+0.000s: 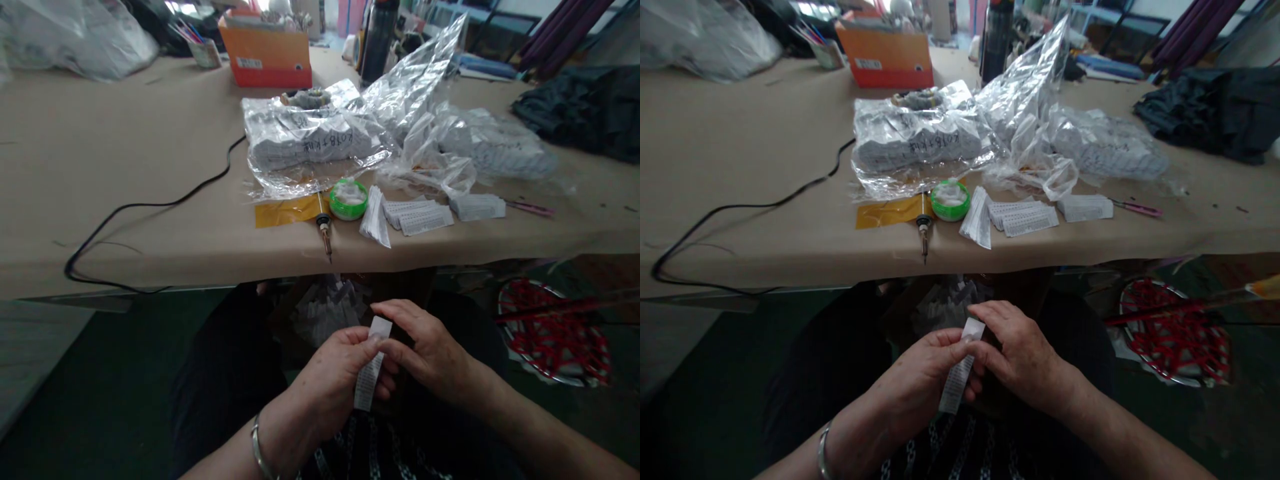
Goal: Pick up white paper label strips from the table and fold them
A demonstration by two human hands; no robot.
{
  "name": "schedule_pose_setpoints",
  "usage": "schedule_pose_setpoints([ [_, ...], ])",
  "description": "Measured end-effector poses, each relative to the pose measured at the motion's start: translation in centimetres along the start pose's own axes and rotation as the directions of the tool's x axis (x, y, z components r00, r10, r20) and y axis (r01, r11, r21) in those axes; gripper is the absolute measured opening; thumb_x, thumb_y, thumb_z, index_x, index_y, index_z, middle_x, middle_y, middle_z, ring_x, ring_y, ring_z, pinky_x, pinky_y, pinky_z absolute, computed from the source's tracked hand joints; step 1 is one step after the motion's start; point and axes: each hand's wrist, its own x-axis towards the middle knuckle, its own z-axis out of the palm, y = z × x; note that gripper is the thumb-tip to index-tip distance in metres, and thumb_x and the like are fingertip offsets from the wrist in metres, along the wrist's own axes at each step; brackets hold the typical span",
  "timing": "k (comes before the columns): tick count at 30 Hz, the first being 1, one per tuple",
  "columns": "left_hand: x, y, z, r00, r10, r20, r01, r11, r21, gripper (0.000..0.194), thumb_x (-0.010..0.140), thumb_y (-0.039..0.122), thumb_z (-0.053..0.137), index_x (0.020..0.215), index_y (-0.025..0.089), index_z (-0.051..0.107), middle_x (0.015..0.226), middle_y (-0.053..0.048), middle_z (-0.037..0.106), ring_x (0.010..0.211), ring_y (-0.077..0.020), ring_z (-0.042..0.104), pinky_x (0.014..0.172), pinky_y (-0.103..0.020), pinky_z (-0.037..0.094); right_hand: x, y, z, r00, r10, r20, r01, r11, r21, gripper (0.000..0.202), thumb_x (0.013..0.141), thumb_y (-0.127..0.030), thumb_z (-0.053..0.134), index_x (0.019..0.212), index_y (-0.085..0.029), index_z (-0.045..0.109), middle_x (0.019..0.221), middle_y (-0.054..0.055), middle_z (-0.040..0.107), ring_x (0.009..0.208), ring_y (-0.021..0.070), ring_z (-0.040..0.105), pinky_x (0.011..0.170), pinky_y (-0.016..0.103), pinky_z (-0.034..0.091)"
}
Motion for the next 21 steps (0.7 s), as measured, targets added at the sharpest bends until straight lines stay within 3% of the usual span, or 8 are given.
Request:
schedule_pose_setpoints([
  [4,0.1,-0.3,-0.1,1.0,0.018,-0.001,-0.018,1.0,-0.018,0.018,0.079,0.028,0.061,0.077,0.011,0.063,0.066,-0.003,0.06,0.05,-0.0081,0.054,0.05,-0.02,0.042,-0.3,-0.4,0.6,0.997,-0.073,-0.036,0.068,0.989,-0.128,0.036,0.089,-0.036,0.053,0.118,-0.014,0.056,0.107,0.013,0.063,0.1,0.0241,0.059,0.086,0.04,0.051],
  [13,0.0,-0.4,-0.3,1.0,0.015,-0.003,-0.015,0.999,-0.034,0.019,0.077,0.029,0.063,0.073,0.011,0.064,0.063,-0.002,0.058,0.047,-0.0073,0.052,0.048,-0.02,0.042,-0.3,-0.5,0.9,0.998,-0.062,-0.027,0.06,0.996,-0.068,0.03,0.089,-0.031,0.052,0.115,-0.017,0.059,0.104,0.011,0.065,0.097,0.0219,0.062,0.084,0.036,0.053],
  [17,0.0,-0.5,-0.5,0.999,0.03,-0.029,-0.031,0.998,-0.054,0.021,0.079,0.032,0.062,0.078,0.011,0.062,0.063,-0.002,0.059,0.048,-0.0084,0.054,0.048,-0.02,0.042,-0.3,-0.1,1.2,0.994,0.101,-0.043,-0.093,0.983,0.16,0.036,0.087,-0.033,0.056,0.121,-0.02,0.054,0.106,0.009,0.065,0.097,0.0204,0.062,0.085,0.034,0.052],
  [19,0.0,-0.5,-0.6,0.998,0.048,-0.033,-0.049,0.997,-0.058,0.021,0.081,0.033,0.06,0.08,0.012,0.061,0.064,-0.002,0.059,0.048,-0.0082,0.054,0.049,-0.02,0.042,-0.1,0.1,1.4,0.972,0.234,-0.02,-0.209,0.902,0.378,0.031,0.085,-0.036,0.058,0.112,-0.019,0.057,0.096,0.005,0.066,0.087,0.0175,0.064,0.077,0.029,0.053],
  [21,-0.1,-0.5,-0.6,0.997,0.069,-0.036,-0.071,0.996,-0.05,0.023,0.082,0.035,0.059,0.082,0.012,0.06,0.065,-0.002,0.06,0.048,-0.0078,0.053,0.049,-0.02,0.041,0.4,0.2,1.7,0.937,0.345,0.053,-0.313,0.764,0.565,0.023,0.082,-0.038,0.061,0.094,-0.018,0.06,0.081,0.001,0.064,0.073,0.0137,0.062,0.067,0.025,0.051],
])
